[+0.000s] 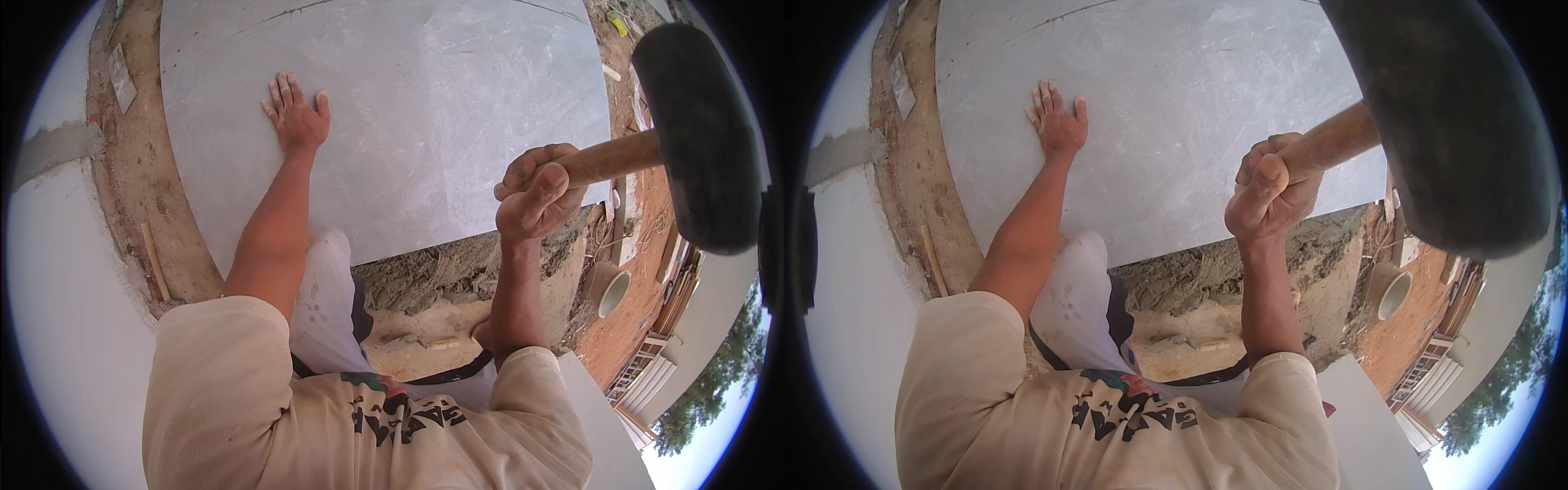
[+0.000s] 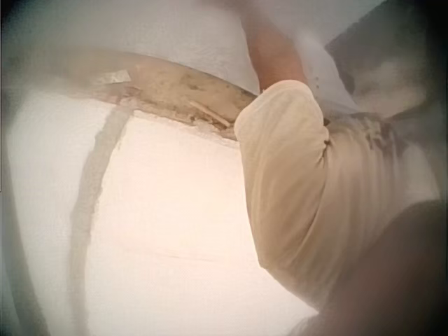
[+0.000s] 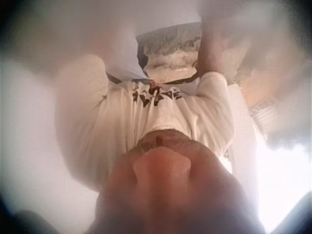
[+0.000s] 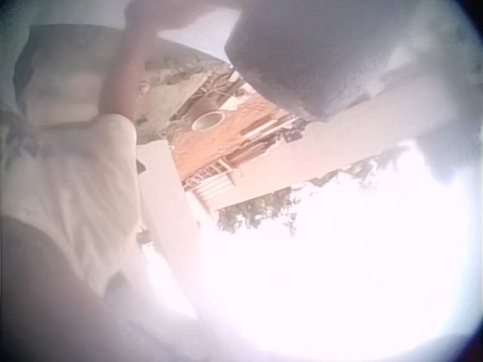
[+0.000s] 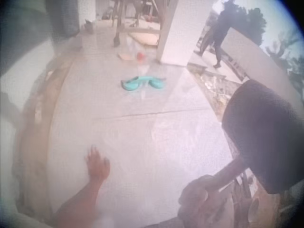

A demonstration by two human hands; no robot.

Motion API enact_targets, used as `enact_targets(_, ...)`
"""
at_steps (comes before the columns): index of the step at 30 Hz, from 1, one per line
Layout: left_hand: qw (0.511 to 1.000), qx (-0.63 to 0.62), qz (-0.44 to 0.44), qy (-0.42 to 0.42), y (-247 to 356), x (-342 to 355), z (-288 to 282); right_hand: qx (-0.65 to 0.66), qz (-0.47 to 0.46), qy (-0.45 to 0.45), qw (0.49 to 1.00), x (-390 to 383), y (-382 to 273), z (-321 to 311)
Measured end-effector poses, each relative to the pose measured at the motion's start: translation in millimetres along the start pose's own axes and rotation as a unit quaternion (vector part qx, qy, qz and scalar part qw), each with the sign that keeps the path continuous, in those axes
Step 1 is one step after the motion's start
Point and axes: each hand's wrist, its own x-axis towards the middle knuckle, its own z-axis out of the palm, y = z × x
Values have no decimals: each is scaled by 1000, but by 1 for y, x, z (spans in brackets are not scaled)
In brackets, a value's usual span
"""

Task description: The person spreads cement on the floor using a trowel, then places a large tile onto the prepared surface. They use a rubber mallet to tap the tile into place and adjust its alignment.

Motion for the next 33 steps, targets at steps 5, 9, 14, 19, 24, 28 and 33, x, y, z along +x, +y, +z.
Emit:
enact_targets(5, 1000, -2, 14, 21, -2, -1, 7, -382, 222, -167, 881, -90, 40, 4)
enact_targets(9, 999, -8, 21, 41, -1, -2, 4, -276, 156, -78, 945, -70, 35, -52)
enact_targets(14, 998, 13, 28, 56, -5, -4, 13, -20, -5, 69, 997, -92, 19, -83)
enact_targets(19, 998, 23, 21, 46, -4, 1, 16, -397, 221, -52, 889, -158, 45, -71)
enact_targets(24, 997, 26, 40, 56, -5, -3, 17, -268, 103, 110, 952, -83, 20, -162)
enact_targets(28, 994, -13, 47, 97, -7, -1, 23, -63, 16, 322, 945, -74, 22, -159)
enact_targets(33, 998, -8, 29, 51, -11, -3, 18, -422, 352, 62, 833, -111, 65, -152)
